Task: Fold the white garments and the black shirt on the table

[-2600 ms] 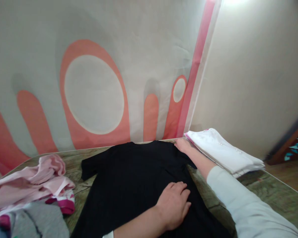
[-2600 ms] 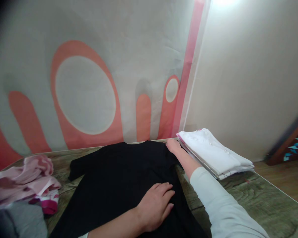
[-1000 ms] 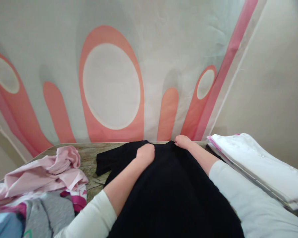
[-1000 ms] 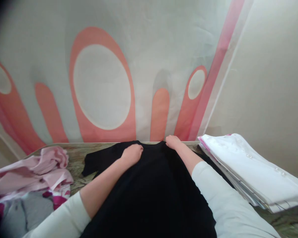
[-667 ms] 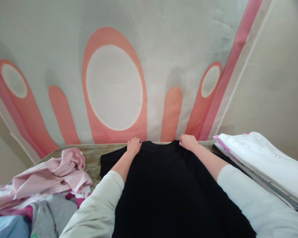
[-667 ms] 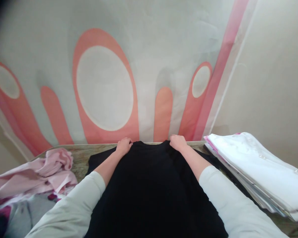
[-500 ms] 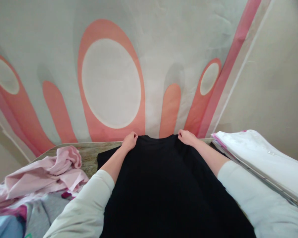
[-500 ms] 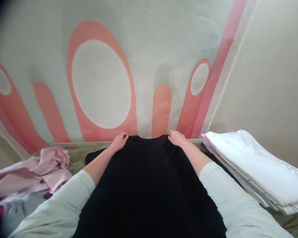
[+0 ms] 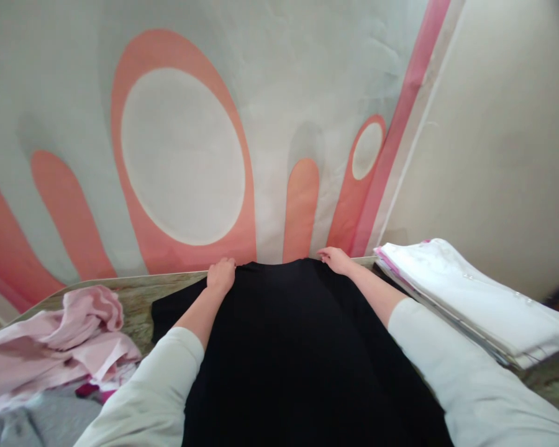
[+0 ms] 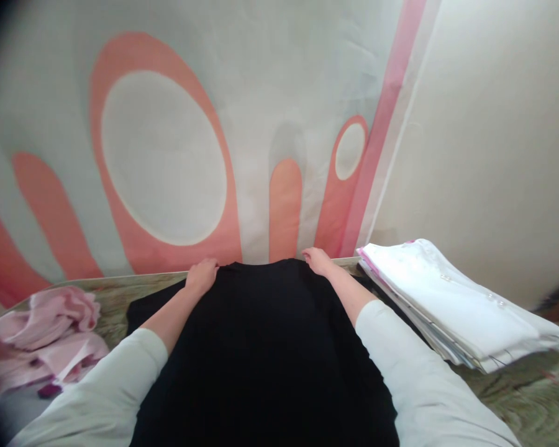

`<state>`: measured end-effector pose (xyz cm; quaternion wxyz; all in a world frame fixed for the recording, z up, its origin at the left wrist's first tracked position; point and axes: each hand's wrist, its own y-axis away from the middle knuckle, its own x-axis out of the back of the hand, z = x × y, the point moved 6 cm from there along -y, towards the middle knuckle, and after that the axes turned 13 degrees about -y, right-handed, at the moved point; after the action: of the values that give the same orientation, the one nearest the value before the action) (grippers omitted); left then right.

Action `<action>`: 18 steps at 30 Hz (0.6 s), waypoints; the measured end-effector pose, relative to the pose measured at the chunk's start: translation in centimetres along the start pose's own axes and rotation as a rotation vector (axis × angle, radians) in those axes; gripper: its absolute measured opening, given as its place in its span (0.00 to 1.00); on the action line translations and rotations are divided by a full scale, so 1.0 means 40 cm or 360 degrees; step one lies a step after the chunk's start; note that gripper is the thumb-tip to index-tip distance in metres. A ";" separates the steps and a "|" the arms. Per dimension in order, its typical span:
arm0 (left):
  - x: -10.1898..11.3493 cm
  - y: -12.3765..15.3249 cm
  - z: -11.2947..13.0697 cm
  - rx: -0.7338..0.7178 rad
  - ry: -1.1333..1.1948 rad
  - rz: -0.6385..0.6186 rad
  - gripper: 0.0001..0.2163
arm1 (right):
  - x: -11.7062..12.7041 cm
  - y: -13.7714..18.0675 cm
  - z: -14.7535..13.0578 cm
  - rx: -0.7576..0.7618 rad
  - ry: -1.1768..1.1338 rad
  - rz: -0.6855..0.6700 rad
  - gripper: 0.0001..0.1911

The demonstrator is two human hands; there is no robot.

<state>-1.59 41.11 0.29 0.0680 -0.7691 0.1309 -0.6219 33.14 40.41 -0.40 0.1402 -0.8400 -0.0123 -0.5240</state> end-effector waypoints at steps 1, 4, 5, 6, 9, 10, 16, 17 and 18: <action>0.008 -0.001 0.004 0.0013 -0.0014 -0.0009 0.10 | 0.015 0.016 0.013 0.0012 -0.0013 0.0003 0.16; 0.049 0.000 0.049 -0.0039 -0.0016 0.0008 0.13 | 0.068 0.086 0.051 0.0023 -0.0007 0.0007 0.17; 0.066 0.003 0.084 -0.0108 0.0005 0.0019 0.13 | 0.081 0.113 0.060 0.0030 0.0005 -0.0001 0.17; 0.083 0.009 0.130 -0.0206 0.0037 0.0026 0.14 | 0.088 0.139 0.065 0.0044 0.0017 -0.0018 0.16; 0.124 0.047 0.324 -0.0607 0.0175 -0.0001 0.13 | 0.078 0.200 0.061 0.0108 0.0053 -0.0124 0.15; 0.135 0.066 0.396 -0.0742 0.0222 -0.0006 0.14 | 0.067 0.211 0.058 0.0119 0.0067 -0.0156 0.15; 0.131 0.164 0.685 -0.1078 0.0348 -0.0071 0.21 | 0.067 0.235 0.064 -0.0011 0.0170 -0.0063 0.17; 0.122 0.170 0.699 -0.1066 0.0357 -0.0079 0.23 | 0.080 0.247 0.065 -0.0032 0.0182 -0.0028 0.17; 0.112 0.173 0.707 -0.1050 0.0370 -0.0080 0.24 | 0.094 0.262 0.065 -0.0045 0.0190 0.0016 0.17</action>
<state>26.01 31.57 -3.48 -0.2149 -0.6766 0.3129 -0.6309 38.87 30.52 -0.48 0.1315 -0.8092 0.0076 -0.5725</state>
